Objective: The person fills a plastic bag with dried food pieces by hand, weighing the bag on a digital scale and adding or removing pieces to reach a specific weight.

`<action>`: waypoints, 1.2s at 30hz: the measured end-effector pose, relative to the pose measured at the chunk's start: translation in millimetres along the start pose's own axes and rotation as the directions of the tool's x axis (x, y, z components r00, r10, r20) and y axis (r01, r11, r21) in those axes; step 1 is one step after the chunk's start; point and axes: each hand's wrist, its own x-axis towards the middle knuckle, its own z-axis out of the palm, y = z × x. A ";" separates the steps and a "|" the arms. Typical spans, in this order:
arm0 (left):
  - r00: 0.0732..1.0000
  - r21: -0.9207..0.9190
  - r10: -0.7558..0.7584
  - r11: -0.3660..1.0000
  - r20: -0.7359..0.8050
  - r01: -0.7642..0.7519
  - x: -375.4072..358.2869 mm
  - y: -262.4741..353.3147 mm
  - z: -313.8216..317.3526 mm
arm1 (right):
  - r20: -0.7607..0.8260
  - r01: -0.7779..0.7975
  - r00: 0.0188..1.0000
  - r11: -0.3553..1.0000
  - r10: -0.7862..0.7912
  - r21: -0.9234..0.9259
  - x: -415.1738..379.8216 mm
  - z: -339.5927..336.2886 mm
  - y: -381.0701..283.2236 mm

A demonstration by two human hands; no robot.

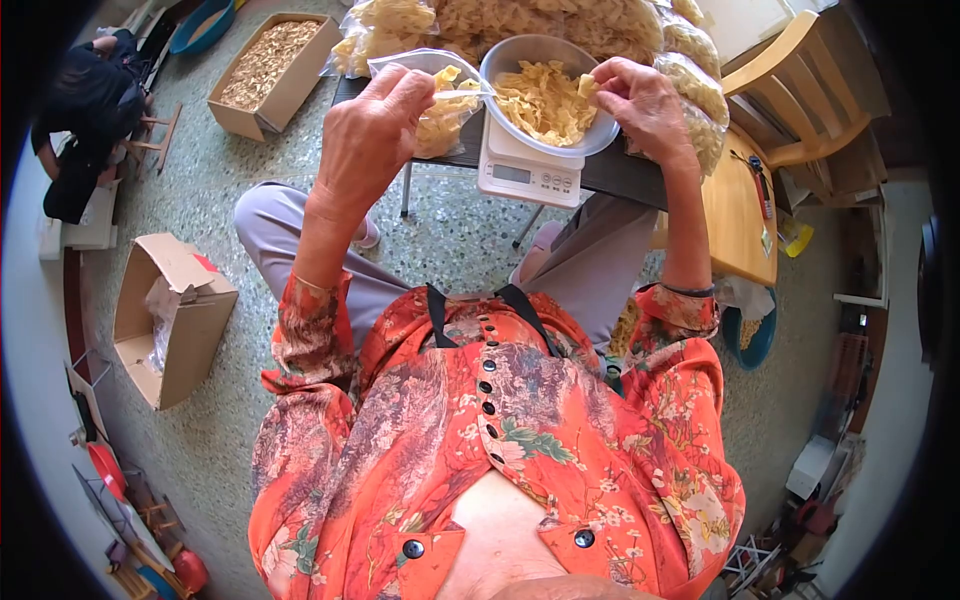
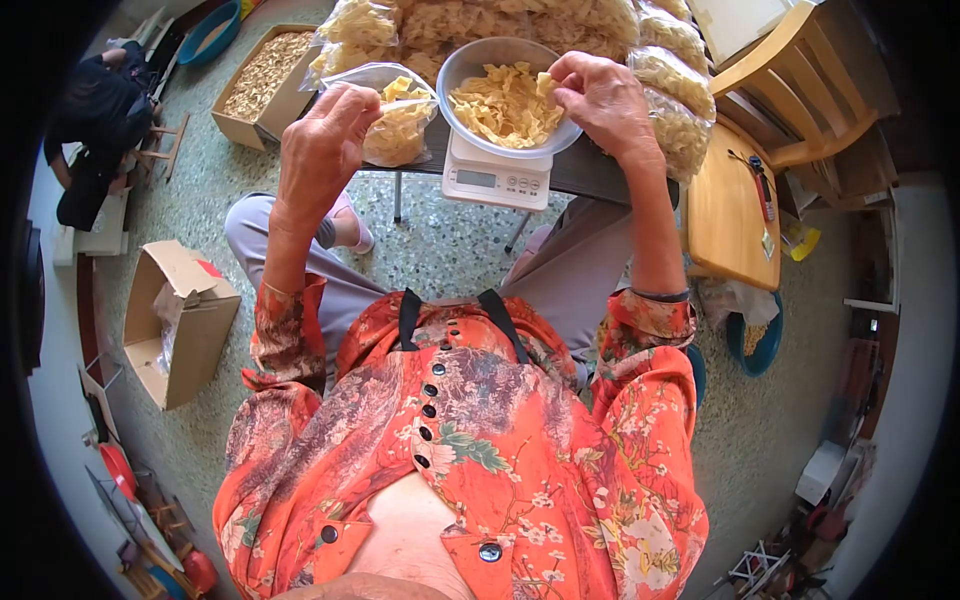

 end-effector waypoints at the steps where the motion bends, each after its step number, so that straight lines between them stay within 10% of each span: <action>1: 1.000 -0.001 0.001 1.000 0.000 -0.001 0.3 0.8 0.3 | -0.006 -0.034 0.999 0.997 0.035 0.073 0.6 -0.8 2.8; 8: 0.991 -0.194 -0.046 0.981 -0.126 0.021 -0.8 -6.2 3.9 | -0.114 0.083 0.993 0.783 -0.016 0.617 4.3 1.1 -54.6; 12: 0.982 -0.187 -0.018 0.982 -0.186 -0.018 -2.1 -6.4 3.5 | -0.119 0.121 0.991 0.775 -0.060 0.621 7.6 15.2 -110.9; 24: 0.976 -0.179 -0.031 0.984 -0.216 -0.008 -5.4 -7.9 1.7 | -0.105 0.257 0.966 0.895 -0.235 0.364 8.2 44.2 -129.1; 26: 0.976 -0.185 -0.021 0.982 -0.218 -0.020 -5.5 -8.2 1.4 | -0.119 0.498 0.867 0.852 -0.484 0.159 7.7 50.1 -127.5; 36: 0.996 -0.067 -0.018 0.998 -0.088 0.012 -2.7 4.2 -8.8 | 0.293 0.381 0.902 0.904 -0.317 -0.195 21.6 77.7 -128.9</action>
